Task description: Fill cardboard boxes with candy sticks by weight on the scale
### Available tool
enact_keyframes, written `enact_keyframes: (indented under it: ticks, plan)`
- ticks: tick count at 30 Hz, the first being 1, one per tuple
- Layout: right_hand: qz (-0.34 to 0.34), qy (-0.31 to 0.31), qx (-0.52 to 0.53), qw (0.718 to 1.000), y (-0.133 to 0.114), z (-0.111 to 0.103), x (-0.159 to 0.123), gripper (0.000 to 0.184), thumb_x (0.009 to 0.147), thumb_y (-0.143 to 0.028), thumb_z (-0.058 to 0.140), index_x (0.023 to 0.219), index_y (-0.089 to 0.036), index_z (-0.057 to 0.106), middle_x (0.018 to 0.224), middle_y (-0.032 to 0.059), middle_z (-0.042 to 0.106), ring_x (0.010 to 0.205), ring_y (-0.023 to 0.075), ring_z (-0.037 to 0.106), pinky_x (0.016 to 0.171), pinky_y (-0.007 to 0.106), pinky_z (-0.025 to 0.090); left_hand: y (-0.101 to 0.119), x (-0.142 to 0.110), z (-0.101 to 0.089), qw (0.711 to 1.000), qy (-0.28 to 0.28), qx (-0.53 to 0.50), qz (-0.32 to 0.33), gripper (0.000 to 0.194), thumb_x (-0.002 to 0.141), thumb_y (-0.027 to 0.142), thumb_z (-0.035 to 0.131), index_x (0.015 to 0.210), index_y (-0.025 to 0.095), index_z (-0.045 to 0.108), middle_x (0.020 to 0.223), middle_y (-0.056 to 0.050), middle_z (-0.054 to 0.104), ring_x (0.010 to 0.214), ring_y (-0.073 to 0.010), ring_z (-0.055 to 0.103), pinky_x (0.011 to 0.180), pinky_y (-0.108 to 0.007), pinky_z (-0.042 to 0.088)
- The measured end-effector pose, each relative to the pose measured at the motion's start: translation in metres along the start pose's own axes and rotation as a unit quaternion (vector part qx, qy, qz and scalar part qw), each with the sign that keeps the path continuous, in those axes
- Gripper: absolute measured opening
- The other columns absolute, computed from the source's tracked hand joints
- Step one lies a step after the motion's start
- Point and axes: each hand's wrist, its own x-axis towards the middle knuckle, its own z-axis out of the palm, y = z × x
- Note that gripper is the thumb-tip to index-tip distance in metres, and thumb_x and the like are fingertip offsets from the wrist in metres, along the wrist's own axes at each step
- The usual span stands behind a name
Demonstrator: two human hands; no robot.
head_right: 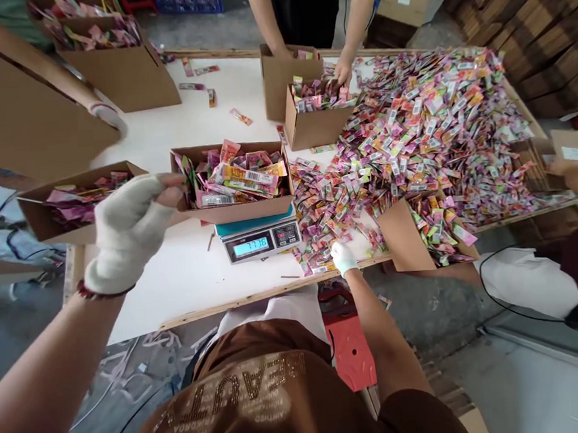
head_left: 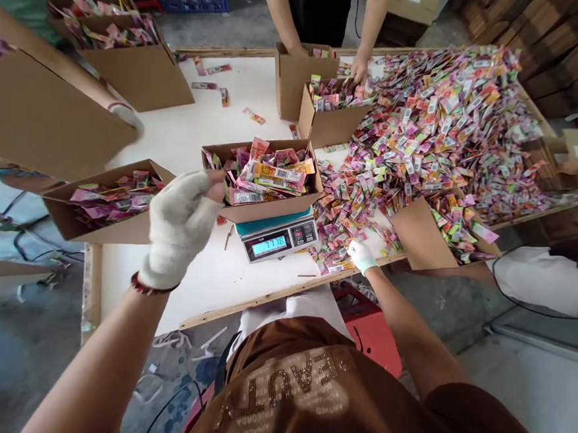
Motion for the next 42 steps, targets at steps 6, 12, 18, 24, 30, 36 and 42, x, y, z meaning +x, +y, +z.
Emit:
enact_keyframes:
  ticks: [6, 12, 18, 24, 30, 36, 42]
  plan:
    - [0.024, -0.014, -0.012, 1.000, 0.017, -0.026, 0.000, 0.036, 0.102, -0.041, 0.067, 0.128, -0.016, 0.067, 0.126, 0.0088, 0.068, 0.108, 0.0227, 0.069, 0.093, 0.043, 0.061, 0.032, 0.045, 0.040, 0.994, -0.040, -0.033, 0.097, 0.037, 0.106, 0.039, 0.047, 0.116, 0.015, 0.074, 0.120, -0.005, 0.075, 0.114, -0.0197, 0.070, 0.102, -0.039, 0.054]
    - [0.000, -0.085, 0.001, 0.996, -0.011, 0.008, -0.010, 0.032, 0.104, -0.043, 0.065, 0.125, -0.020, 0.069, 0.128, 0.0084, 0.068, 0.108, 0.0214, 0.068, 0.094, 0.040, 0.060, 0.017, 0.052, 0.064, 0.979, -0.145, 0.072, 0.123, 0.038, 0.101, 0.045, 0.054, 0.090, 0.015, 0.075, 0.088, -0.008, 0.070, 0.090, -0.0228, 0.069, 0.084, -0.039, 0.053]
    - [0.003, -0.078, 0.024, 0.997, -0.006, -0.011, -0.014, 0.020, 0.098, -0.035, 0.070, 0.095, -0.015, 0.069, 0.095, 0.0043, 0.070, 0.087, 0.0174, 0.067, 0.084, 0.034, 0.056, -0.021, 0.028, 0.093, 0.907, -0.267, 0.290, 0.152, 0.028, 0.089, 0.036, 0.064, 0.102, 0.014, 0.076, 0.104, -0.014, 0.074, 0.103, -0.0325, 0.068, 0.091, -0.045, 0.050]
    - [-0.151, 0.121, 0.150, 0.970, -0.079, -0.130, -0.016, 0.031, 0.106, -0.045, 0.049, 0.096, -0.020, 0.065, 0.092, 0.0028, 0.070, 0.089, 0.0183, 0.064, 0.083, 0.028, 0.048, -0.020, 0.022, 0.100, 0.897, -0.265, 0.316, 0.157, 0.021, 0.092, 0.023, 0.056, 0.097, 0.017, 0.075, 0.106, -0.014, 0.075, 0.102, -0.0308, 0.068, 0.088, -0.044, 0.048]
    - [-0.339, 0.235, 0.128, 0.902, -0.202, -0.194, 0.003, 0.037, 0.096, -0.042, 0.068, 0.125, -0.020, 0.069, 0.120, 0.0108, 0.072, 0.109, 0.0273, 0.067, 0.098, 0.041, 0.052, -0.014, 0.024, 0.095, 0.900, -0.262, 0.326, 0.120, 0.020, 0.091, 0.020, 0.056, 0.088, 0.017, 0.075, 0.098, -0.014, 0.077, 0.096, -0.0292, 0.071, 0.083, -0.042, 0.049]
    - [0.099, 0.302, -0.028, 0.948, -0.015, -0.190, -0.009, 0.076, 0.083, -0.044, 0.083, 0.147, -0.014, 0.055, 0.140, 0.0263, 0.058, 0.130, 0.0413, 0.059, 0.107, 0.053, 0.049, -0.040, -0.024, 0.055, 0.908, -0.262, 0.303, 0.122, 0.024, 0.091, 0.021, 0.052, 0.085, 0.019, 0.075, 0.089, -0.014, 0.076, 0.087, -0.0305, 0.072, 0.079, -0.042, 0.051]
    - [0.315, 0.202, -0.024, 0.927, 0.080, -0.155, 0.006, 0.056, 0.079, -0.042, 0.080, 0.128, -0.018, 0.068, 0.121, 0.0292, 0.066, 0.113, 0.0380, 0.067, 0.088, 0.048, 0.051, -0.097, -0.101, -0.024, 0.947, -0.187, 0.242, 0.098, 0.025, 0.087, 0.032, 0.053, 0.083, 0.028, 0.077, 0.090, -0.008, 0.079, 0.083, -0.0330, 0.072, 0.080, -0.049, 0.058]
